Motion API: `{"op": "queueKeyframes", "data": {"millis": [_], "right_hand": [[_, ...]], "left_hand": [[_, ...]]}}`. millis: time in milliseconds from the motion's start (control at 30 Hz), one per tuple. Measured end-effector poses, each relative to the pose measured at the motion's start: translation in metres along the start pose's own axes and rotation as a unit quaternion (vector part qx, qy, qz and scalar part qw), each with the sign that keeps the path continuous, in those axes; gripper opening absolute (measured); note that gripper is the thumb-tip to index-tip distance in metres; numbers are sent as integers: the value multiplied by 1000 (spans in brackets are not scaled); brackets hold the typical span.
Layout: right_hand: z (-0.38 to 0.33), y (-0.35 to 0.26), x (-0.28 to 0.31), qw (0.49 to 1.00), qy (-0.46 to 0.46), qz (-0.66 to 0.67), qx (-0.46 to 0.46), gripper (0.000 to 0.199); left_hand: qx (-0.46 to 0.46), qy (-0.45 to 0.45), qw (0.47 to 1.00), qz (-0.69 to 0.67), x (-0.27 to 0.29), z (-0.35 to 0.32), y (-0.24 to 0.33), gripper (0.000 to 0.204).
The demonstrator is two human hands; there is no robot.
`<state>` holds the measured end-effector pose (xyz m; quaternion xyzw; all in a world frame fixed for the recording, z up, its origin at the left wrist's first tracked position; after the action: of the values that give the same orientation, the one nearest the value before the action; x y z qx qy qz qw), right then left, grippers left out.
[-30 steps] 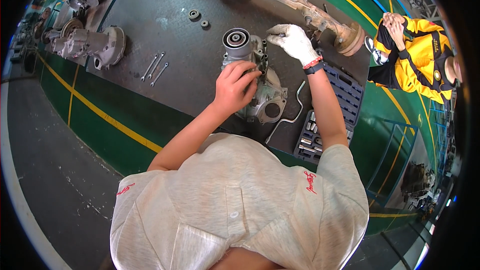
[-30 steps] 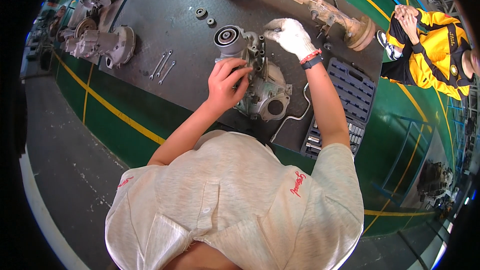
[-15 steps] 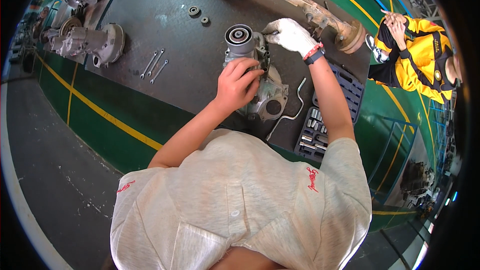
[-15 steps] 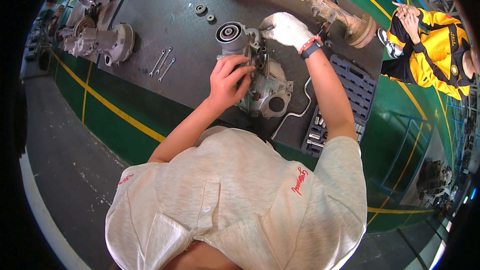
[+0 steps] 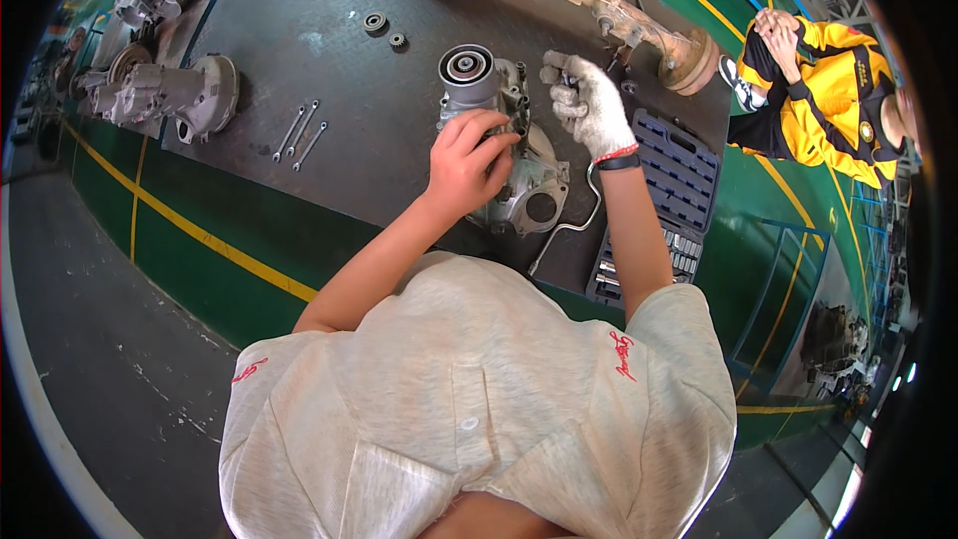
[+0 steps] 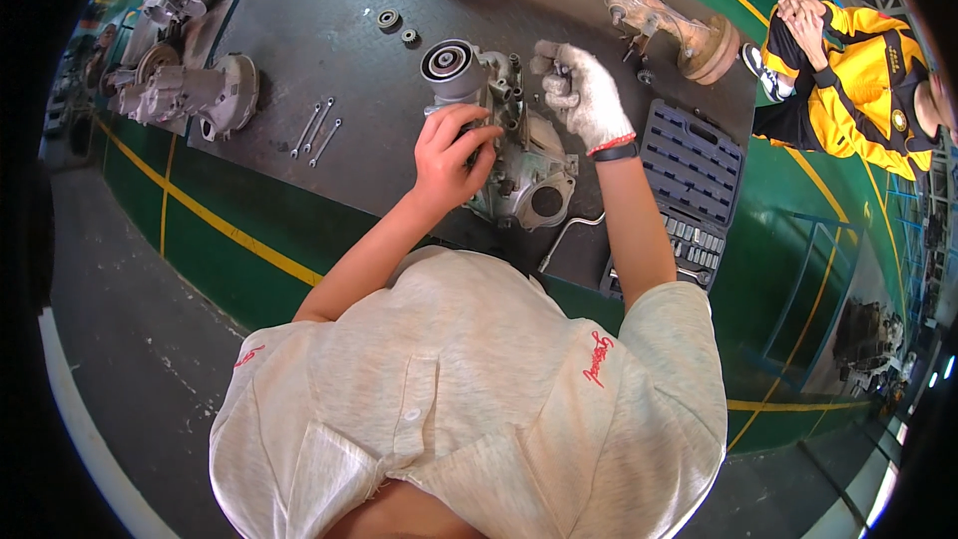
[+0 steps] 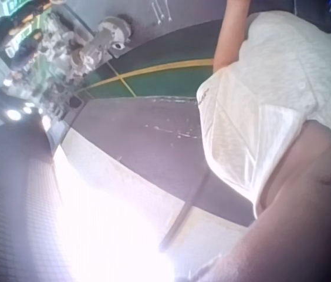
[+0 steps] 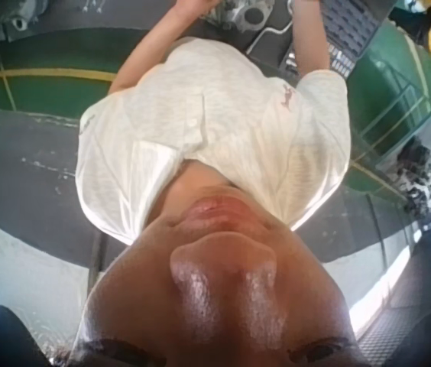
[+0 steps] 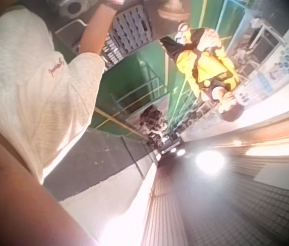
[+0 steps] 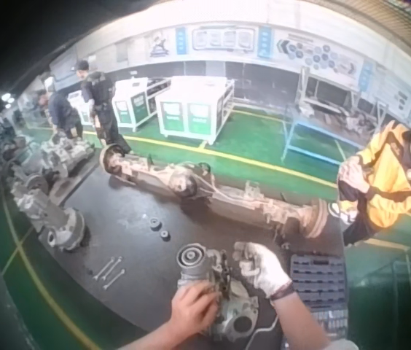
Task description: Assemble and secure various components of an automotive transmission housing using hand tools.
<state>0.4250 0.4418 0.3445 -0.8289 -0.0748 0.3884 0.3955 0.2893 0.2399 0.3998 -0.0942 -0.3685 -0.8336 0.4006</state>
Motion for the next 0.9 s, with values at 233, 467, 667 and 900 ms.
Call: {"op": "queueKeyframes", "data": {"millis": [233, 467, 667, 900], "right_hand": [[-41, 14, -16, 999, -25, 33, 13, 46], [-87, 25, -55, 989, 93, 109, 20, 45], [-104, 28, -47, 994, 102, 40, 14, 46], [-105, 36, -19, 990, 48, 128, 44, 52]], "left_hand": [[58, -17, 998, -17, 9, 18, 15, 31], [-8, -245, 969, 37, -22, 75, 19, 31], [22, -370, 929, -12, -34, 92, 4, 23], [175, -306, 935, -37, -21, 140, -12, 26]]}}
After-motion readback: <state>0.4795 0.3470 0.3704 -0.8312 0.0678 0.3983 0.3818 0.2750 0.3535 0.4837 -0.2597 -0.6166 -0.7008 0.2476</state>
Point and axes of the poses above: each hand's wrist, its own z-axis towards the middle knuckle, its own x-axis out of the back of the hand, y = z × x, the point moved 3 cm from there along z, towards the middle knuckle, and after that the axes turned 7 degrees about -z, right-handed, at the moved point
